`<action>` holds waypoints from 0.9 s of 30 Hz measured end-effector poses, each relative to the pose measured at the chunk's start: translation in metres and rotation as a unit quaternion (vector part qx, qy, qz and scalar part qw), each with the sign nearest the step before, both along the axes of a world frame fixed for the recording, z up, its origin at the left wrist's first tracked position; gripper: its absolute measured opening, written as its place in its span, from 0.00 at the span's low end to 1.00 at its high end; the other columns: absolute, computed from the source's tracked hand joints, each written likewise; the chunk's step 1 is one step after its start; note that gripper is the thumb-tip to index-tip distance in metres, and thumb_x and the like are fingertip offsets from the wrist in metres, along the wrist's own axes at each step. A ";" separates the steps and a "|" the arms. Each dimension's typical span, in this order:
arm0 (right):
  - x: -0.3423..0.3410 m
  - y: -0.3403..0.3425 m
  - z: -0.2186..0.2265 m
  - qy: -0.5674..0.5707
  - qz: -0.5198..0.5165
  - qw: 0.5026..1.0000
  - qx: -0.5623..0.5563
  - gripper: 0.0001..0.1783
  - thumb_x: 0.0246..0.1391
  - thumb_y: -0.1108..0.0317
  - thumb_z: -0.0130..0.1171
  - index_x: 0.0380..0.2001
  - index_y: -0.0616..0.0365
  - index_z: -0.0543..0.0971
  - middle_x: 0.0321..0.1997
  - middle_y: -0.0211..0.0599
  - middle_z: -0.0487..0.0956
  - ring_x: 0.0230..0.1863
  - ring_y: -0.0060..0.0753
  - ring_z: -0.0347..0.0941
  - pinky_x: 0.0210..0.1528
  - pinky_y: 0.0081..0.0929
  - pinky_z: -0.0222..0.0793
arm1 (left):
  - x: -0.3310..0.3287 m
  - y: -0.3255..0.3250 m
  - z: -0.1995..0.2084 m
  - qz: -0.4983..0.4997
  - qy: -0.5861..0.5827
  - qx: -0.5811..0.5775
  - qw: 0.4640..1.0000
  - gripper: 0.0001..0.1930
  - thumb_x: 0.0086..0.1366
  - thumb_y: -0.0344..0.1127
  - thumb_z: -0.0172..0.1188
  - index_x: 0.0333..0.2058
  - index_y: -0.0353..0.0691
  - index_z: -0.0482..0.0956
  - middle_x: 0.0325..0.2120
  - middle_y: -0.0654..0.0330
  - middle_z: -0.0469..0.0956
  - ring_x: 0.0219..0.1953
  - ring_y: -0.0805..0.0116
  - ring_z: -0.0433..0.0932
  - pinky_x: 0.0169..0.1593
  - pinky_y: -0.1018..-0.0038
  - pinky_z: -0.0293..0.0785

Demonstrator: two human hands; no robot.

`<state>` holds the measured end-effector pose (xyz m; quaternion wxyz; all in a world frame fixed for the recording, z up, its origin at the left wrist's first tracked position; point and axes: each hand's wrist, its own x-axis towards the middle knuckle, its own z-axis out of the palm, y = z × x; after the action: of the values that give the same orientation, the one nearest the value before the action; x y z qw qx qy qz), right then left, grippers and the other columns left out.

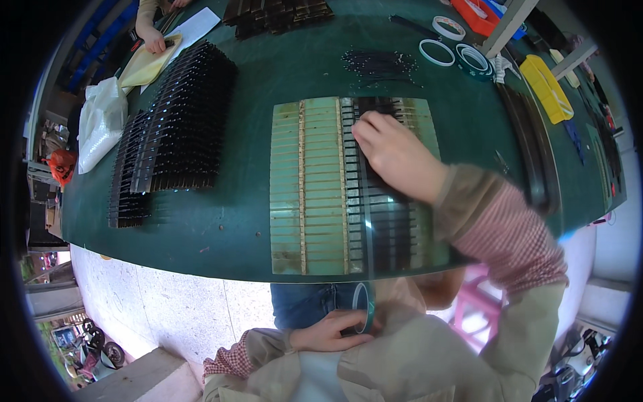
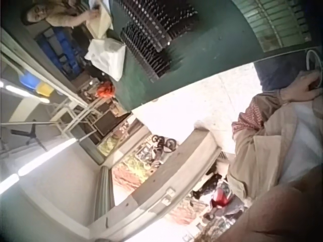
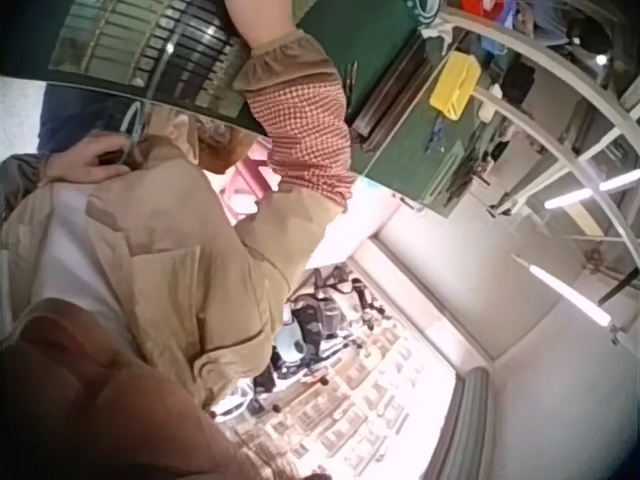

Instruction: Inserting electronic components into a sequence of slots on an assembly jig.

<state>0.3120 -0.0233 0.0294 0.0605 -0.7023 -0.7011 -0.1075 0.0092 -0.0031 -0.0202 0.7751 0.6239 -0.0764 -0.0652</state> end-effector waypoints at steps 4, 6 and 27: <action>0.016 -0.006 0.005 0.132 0.009 0.991 0.020 0.22 0.41 0.81 0.53 0.45 0.71 0.77 0.48 0.45 0.72 0.54 0.46 0.67 0.57 0.36 0.65 | 0.001 0.000 -0.001 0.006 -0.015 0.005 1.000 0.12 0.65 0.32 0.60 0.46 0.36 0.74 0.37 0.55 0.79 0.38 0.60 0.80 0.43 0.70 0.76; 0.008 -0.006 0.003 0.107 0.011 0.994 0.019 0.22 0.41 0.81 0.53 0.45 0.70 0.77 0.48 0.45 0.72 0.54 0.46 0.67 0.57 0.36 0.65 | -0.002 -0.001 0.000 0.011 -0.019 0.006 1.000 0.12 0.65 0.32 0.60 0.46 0.36 0.74 0.37 0.55 0.79 0.38 0.61 0.80 0.42 0.70 0.76; -0.022 -0.027 0.005 -0.001 0.001 1.000 0.008 0.22 0.44 0.78 0.53 0.47 0.69 0.76 0.52 0.46 0.72 0.58 0.47 0.66 0.61 0.38 0.63 | -0.001 -0.004 -0.001 0.013 0.003 0.025 1.000 0.12 0.65 0.33 0.61 0.45 0.35 0.74 0.35 0.54 0.79 0.36 0.59 0.79 0.41 0.71 0.76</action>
<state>0.2897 -0.0498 0.0347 0.0654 -0.7009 -0.7011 -0.1136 0.0077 -0.0070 -0.0213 0.7600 0.6441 -0.0638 -0.0586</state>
